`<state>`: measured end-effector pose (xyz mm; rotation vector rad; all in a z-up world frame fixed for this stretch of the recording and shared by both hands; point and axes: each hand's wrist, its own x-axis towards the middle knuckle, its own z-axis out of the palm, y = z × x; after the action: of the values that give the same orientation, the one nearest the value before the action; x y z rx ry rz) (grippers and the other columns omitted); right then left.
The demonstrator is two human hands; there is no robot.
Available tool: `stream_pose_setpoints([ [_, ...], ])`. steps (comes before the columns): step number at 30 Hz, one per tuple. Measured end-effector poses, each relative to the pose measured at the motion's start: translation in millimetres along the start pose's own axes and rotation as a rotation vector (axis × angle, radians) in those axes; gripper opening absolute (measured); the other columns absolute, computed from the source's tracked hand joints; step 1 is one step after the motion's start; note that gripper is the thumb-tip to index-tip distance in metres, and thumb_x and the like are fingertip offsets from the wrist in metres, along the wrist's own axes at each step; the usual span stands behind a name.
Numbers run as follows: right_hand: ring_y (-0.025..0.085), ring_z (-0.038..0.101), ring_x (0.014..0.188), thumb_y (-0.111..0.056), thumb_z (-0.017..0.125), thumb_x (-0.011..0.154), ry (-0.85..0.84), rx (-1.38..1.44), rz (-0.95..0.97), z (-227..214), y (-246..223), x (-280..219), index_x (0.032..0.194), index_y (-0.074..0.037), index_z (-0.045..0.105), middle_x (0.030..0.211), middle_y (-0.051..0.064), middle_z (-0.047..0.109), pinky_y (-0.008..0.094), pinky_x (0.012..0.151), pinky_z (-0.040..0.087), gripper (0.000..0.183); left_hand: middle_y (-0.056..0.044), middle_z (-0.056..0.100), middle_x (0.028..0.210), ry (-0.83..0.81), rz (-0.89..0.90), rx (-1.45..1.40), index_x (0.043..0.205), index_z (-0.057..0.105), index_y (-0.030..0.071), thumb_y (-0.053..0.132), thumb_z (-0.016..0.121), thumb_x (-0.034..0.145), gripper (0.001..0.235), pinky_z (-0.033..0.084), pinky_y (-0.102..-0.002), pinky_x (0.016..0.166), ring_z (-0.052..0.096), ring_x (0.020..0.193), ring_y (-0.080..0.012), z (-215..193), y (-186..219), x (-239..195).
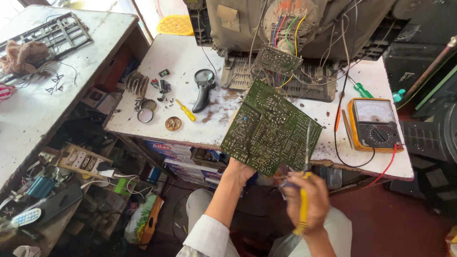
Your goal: The person holds a green circuit board and uses a yellow-handled soldering iron to apply heat to several solder joints. The person also uses a magnifying glass to inspect the board and a multimeter to test connections.
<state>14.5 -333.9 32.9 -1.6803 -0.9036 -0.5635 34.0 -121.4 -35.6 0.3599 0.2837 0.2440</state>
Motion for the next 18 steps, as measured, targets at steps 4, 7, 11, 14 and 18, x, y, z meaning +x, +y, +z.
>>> stream_pose_setpoints([
  [4, 0.029, 0.071, 0.090, -0.019, 0.049, 0.111, 0.168, 0.773, 0.520, -38, 18, -3, 0.134, -0.001, 0.053, 0.110, 0.021, 0.068, 0.039, 0.079, 0.060, 0.029, -0.013, 0.072, 0.114, -0.024, 0.018, 0.057, 0.122, 0.067, 0.003, 0.025, 0.059, 0.101, 0.031, 0.060, -0.044, 0.082, 0.070, 0.097, -0.0259, -10, -1, 2],
  [7, 0.034, 0.072, 0.084, -0.011, 0.051, 0.112, 0.115, 1.133, 0.453, -60, 15, 10, 0.136, -0.003, 0.054, 0.103, 0.026, 0.071, 0.041, 0.076, 0.060, 0.026, -0.015, 0.070, 0.115, -0.194, -0.084, -0.137, 0.122, 0.066, 0.001, 0.028, 0.058, 0.104, 0.033, 0.060, -0.044, 0.087, 0.071, 0.098, -0.0273, -14, -6, 9],
  [11, 0.037, 0.074, 0.083, -0.009, 0.056, 0.108, -0.091, 1.034, 0.562, -42, -27, 31, 0.122, 0.001, 0.056, 0.096, 0.029, 0.073, 0.040, 0.069, 0.060, 0.017, -0.015, 0.070, 0.111, -0.313, -0.011, -0.223, 0.121, 0.066, 0.000, 0.028, 0.059, 0.111, 0.030, 0.059, -0.043, 0.089, 0.069, 0.098, -0.0272, -11, -14, 22],
  [14, 0.027, 0.072, 0.082, -0.011, 0.063, 0.102, -0.276, 0.675, 0.579, 13, -66, 58, 0.117, 0.005, 0.065, 0.097, 0.024, 0.075, 0.034, 0.073, 0.059, 0.022, -0.015, 0.070, 0.111, -0.341, 0.052, -0.195, 0.121, 0.066, 0.000, 0.027, 0.059, 0.111, 0.029, 0.060, -0.043, 0.088, 0.069, 0.098, -0.0268, -8, -22, 26],
  [18, 0.012, 0.075, 0.075, -0.017, 0.072, 0.091, -0.511, 0.229, 0.536, 106, -109, 97, 0.110, 0.002, 0.075, 0.086, 0.012, 0.079, 0.026, 0.066, 0.056, 0.026, -0.014, 0.070, 0.112, -0.303, 0.062, -0.134, 0.122, 0.066, 0.001, 0.026, 0.058, 0.110, 0.029, 0.060, -0.042, 0.087, 0.069, 0.097, -0.0264, -16, -6, 22],
])
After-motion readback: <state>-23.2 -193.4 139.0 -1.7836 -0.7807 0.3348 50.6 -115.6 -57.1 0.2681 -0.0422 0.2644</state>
